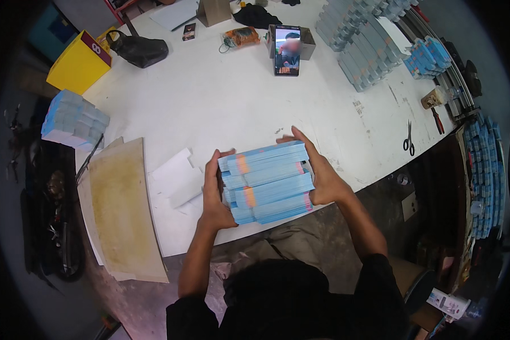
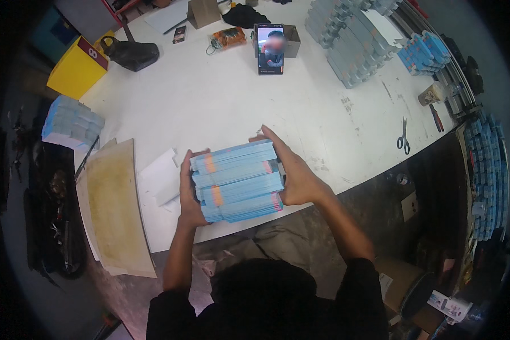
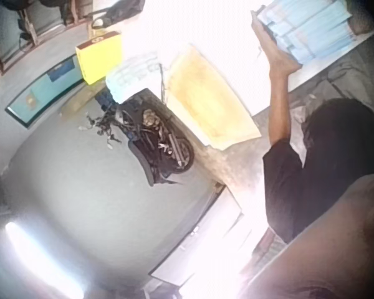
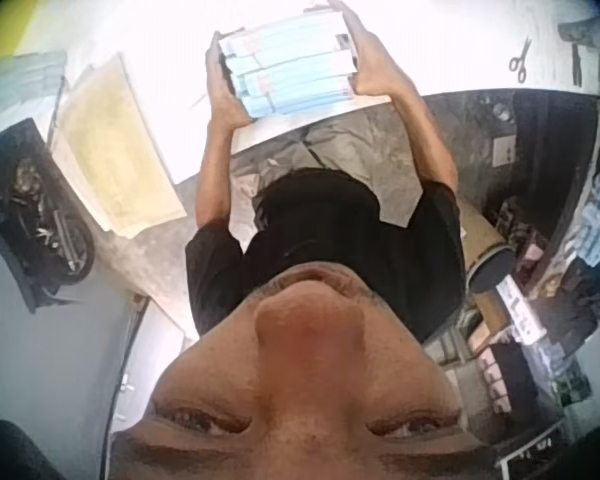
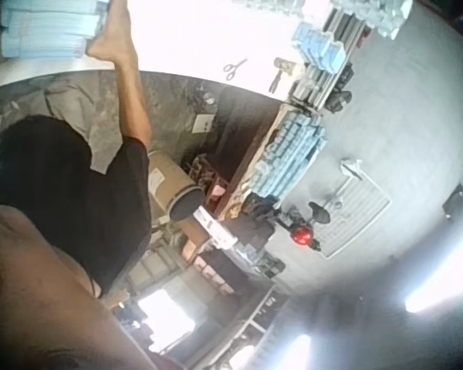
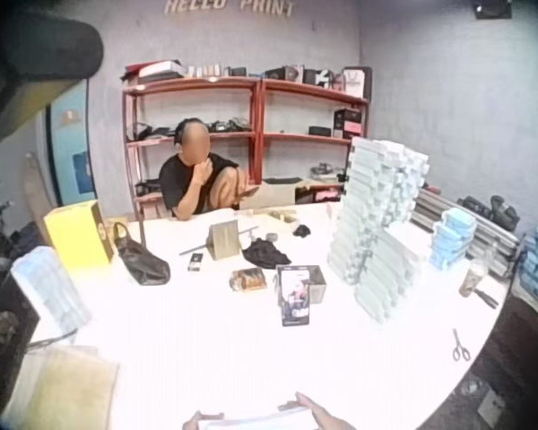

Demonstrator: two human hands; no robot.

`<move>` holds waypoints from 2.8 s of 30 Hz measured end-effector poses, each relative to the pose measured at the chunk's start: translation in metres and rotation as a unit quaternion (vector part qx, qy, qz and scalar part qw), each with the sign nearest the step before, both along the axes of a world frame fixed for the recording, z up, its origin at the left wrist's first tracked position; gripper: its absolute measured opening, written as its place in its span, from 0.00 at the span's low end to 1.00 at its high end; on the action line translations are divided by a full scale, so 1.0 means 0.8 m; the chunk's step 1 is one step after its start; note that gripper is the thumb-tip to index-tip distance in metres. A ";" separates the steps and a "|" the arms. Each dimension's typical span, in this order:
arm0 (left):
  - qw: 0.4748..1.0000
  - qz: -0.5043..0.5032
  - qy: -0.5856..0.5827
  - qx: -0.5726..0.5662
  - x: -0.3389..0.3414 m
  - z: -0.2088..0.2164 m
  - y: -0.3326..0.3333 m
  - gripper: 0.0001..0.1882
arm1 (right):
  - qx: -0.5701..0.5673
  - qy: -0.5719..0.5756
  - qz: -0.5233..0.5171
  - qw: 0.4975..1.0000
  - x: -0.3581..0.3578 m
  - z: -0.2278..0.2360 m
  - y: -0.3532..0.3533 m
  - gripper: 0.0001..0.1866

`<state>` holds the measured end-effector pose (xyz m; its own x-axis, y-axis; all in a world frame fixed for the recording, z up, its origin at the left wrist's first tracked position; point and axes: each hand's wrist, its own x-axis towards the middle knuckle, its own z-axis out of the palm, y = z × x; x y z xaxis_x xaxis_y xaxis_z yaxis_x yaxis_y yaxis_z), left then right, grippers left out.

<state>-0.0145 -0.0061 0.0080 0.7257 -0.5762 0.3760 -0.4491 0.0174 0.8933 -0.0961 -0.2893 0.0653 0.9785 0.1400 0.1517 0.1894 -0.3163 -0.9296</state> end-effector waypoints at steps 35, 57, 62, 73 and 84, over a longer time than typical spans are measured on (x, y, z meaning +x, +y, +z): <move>0.999 0.008 0.049 0.000 -0.017 -0.047 -0.030 0.74 | 0.101 0.000 -0.051 0.994 -0.002 -0.109 0.003 0.66; 0.993 0.030 0.027 0.108 -0.004 -0.073 -0.005 0.67 | -0.099 0.040 0.028 0.994 0.006 -0.072 -0.041 0.61; 0.974 -0.003 -0.066 0.218 -0.010 -0.079 0.003 0.52 | 0.029 0.000 -0.019 0.999 -0.010 -0.093 -0.011 0.64; 0.984 -0.019 0.011 0.179 -0.010 -0.059 -0.010 0.73 | -0.009 -0.049 -0.060 0.997 -0.008 -0.117 0.012 0.59; 0.998 0.029 -0.006 0.050 -0.016 -0.046 -0.032 0.79 | 0.016 -0.043 -0.104 0.994 -0.014 -0.121 0.023 0.59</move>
<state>-0.0275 -0.0320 -0.0289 0.7544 -0.5686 0.3279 -0.4574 -0.0971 0.8839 -0.1072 -0.2711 -0.0317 0.9690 -0.0692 0.2372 0.2025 -0.3278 -0.9228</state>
